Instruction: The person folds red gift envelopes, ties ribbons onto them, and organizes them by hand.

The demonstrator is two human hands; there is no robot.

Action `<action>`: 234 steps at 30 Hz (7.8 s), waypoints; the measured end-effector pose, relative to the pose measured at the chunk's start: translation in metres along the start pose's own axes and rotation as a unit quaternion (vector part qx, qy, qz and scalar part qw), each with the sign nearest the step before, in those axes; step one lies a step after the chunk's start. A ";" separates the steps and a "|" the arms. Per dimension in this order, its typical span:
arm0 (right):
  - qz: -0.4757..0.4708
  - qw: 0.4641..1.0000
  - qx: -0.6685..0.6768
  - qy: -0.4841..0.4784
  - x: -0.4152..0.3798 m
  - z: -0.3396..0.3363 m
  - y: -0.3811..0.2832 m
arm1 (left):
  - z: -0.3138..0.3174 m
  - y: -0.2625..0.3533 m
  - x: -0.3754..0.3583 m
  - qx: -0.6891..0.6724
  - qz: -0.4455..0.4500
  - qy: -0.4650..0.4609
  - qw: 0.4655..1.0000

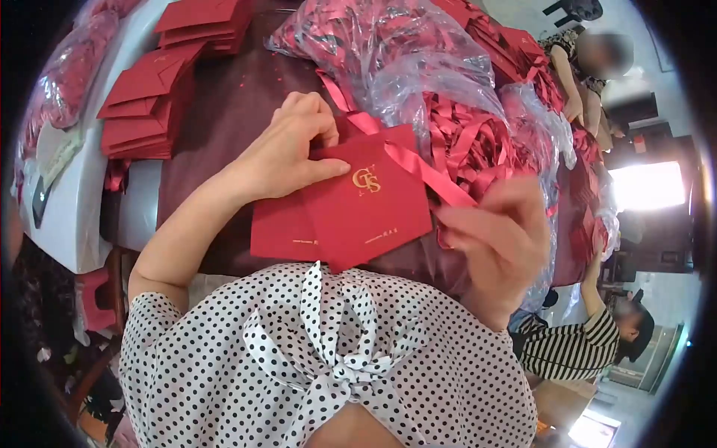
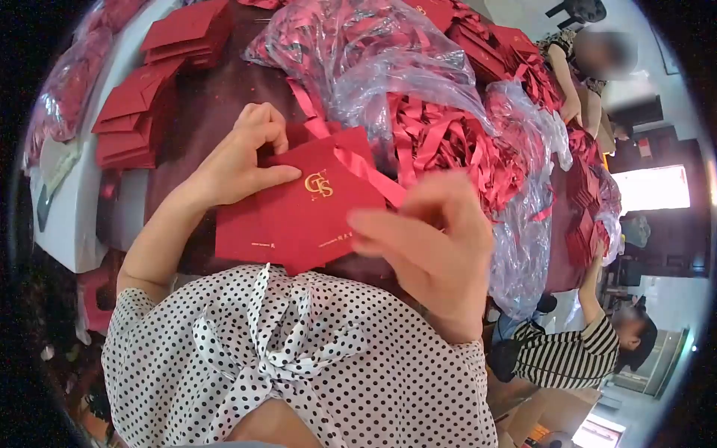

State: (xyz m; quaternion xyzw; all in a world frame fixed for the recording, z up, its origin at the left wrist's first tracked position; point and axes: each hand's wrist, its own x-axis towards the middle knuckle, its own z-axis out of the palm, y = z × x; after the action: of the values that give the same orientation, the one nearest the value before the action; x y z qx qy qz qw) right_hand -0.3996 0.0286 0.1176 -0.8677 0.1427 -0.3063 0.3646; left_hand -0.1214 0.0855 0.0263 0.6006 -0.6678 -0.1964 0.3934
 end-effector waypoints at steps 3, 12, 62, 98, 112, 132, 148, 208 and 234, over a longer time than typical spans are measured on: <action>-0.026 0.979 -0.193 0.062 0.028 0.032 -0.003 | 0.004 -0.005 -0.001 0.020 0.024 0.011 0.999; 0.022 0.996 -0.084 0.000 0.067 0.090 0.080 | -0.004 -0.024 0.005 -0.296 -0.061 -0.072 0.950; -0.061 0.982 -0.175 -0.025 0.042 0.100 0.030 | -0.043 0.007 0.013 -0.028 0.189 -0.235 0.953; -0.126 0.964 -0.234 0.011 0.022 0.044 0.009 | -0.051 -0.028 0.038 -0.345 0.070 -0.202 0.914; 0.007 0.939 -0.020 0.342 0.008 0.013 0.022 | -0.038 0.036 -0.025 0.048 0.239 0.025 0.970; 0.269 0.892 0.359 0.064 0.010 0.058 0.128 | -0.023 -0.025 0.006 0.007 0.066 -0.123 0.990; 0.238 0.919 0.313 0.036 0.011 0.072 0.134 | -0.019 0.028 0.029 0.251 0.141 0.105 0.952; 0.134 0.986 -0.025 0.093 -0.011 0.064 0.094 | 0.039 -0.002 0.017 -0.286 -0.071 -0.242 0.925; 0.074 0.985 -0.152 0.037 -0.002 0.074 0.066 | 0.039 0.002 0.014 -0.323 -0.119 -0.239 0.908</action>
State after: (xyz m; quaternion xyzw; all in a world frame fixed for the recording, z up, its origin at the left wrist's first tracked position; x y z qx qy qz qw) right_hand -0.3557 0.0242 0.0286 -0.8883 0.2646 -0.2849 0.2444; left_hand -0.1519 0.0646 0.0079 0.4510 -0.5656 -0.5844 0.3677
